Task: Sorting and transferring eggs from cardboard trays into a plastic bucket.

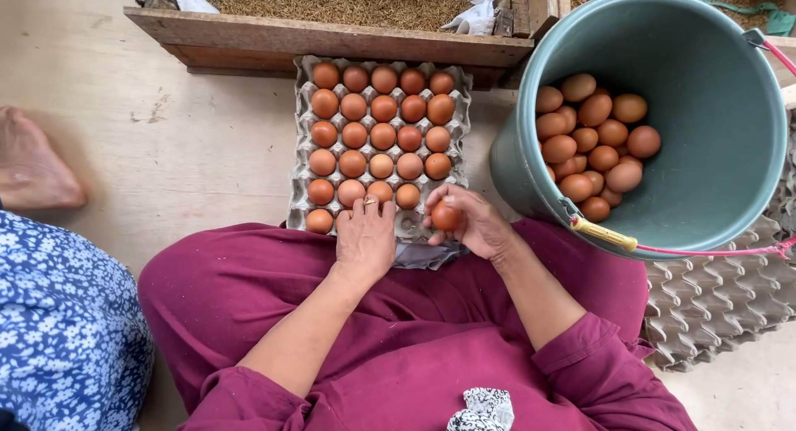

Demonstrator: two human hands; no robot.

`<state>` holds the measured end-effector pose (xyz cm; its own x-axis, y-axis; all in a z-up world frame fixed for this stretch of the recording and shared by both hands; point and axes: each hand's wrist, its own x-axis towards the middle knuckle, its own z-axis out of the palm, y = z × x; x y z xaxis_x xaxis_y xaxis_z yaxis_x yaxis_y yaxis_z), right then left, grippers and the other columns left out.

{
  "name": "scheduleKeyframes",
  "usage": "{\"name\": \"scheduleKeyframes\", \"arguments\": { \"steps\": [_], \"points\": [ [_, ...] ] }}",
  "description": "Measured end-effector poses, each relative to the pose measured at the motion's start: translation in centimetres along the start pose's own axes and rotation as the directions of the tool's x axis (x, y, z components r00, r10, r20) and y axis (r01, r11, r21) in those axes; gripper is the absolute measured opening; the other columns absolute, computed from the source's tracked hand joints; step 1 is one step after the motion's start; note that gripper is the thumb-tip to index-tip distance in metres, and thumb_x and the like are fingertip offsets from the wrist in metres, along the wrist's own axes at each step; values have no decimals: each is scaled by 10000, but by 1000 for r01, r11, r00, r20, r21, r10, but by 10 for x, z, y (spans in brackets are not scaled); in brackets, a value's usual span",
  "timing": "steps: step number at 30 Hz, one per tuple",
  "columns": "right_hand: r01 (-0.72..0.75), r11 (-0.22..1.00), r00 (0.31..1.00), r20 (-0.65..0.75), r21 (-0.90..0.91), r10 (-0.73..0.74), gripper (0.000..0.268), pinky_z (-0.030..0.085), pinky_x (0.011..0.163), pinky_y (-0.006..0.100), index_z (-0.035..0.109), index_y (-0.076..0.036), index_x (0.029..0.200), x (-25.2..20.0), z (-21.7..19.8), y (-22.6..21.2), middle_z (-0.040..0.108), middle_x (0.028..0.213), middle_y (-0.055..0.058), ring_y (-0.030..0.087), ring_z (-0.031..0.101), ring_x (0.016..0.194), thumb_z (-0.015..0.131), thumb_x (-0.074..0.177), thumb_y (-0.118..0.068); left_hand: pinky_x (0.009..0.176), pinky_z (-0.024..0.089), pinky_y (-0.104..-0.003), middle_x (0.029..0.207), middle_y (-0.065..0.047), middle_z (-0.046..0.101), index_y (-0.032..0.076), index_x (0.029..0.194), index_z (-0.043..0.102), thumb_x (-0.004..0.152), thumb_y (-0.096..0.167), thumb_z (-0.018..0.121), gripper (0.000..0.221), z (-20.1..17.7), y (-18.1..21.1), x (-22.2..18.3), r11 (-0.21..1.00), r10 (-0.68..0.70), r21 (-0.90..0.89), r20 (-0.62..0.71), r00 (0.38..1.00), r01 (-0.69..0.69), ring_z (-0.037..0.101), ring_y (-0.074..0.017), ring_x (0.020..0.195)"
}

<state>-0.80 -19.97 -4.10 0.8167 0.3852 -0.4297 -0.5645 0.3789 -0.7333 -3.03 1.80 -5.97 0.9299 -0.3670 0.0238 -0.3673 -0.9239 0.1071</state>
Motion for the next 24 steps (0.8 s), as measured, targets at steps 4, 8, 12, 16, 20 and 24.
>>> {"name": "scheduleKeyframes", "arguments": {
  "steps": [4,8,12,16,20,24],
  "points": [
    [80,876,967,-175,-475,-183,142,599,432,280,695,8,858,23,5,22,640,679,144,161,650,554,772,833,-109,713,427,-446,1081,-119,577,156,1034,561,792,318,684,316,0,0,2,995,-40,-90,64,997,45,556,-331,1000],
    [95,-199,882,175,-975,-438,295,626,618,418,627,-248,1081,30,25,27,559,970,-24,238,676,886,774,829,-287,671,442,-450,993,-102,587,158,1006,572,789,242,671,253,20,4,3,997,-82,-9,-23,996,82,570,-315,965],
    [12,-549,823,320,-836,-469,192,593,513,372,542,-135,1064,39,29,49,484,960,39,247,626,908,626,894,-161,554,445,-405,796,-67,592,165,883,572,797,177,639,110,26,11,8,976,-126,142,-257,958,166,594,-279,816],
    [-60,-698,741,437,-714,-510,240,542,510,325,603,-154,1105,49,28,59,499,855,25,221,622,783,606,867,-188,522,476,-370,790,-41,606,163,885,569,798,182,626,106,15,7,12,969,-139,158,-278,950,188,609,-240,791],
    [-137,-730,741,420,-669,-524,306,475,539,363,630,-113,1117,61,25,74,522,832,44,241,601,743,616,819,-183,569,523,-400,859,-73,604,103,994,565,777,175,646,242,-5,1,21,989,-109,69,-280,954,133,618,-277,850],
    [-46,-715,783,420,-697,-460,311,439,556,398,649,-71,1068,68,10,78,543,833,79,282,610,712,628,772,-164,663,526,-397,927,-86,605,112,1044,589,757,227,707,331,14,-10,28,997,-41,60,-249,968,57,594,-290,919]
  ]
}}
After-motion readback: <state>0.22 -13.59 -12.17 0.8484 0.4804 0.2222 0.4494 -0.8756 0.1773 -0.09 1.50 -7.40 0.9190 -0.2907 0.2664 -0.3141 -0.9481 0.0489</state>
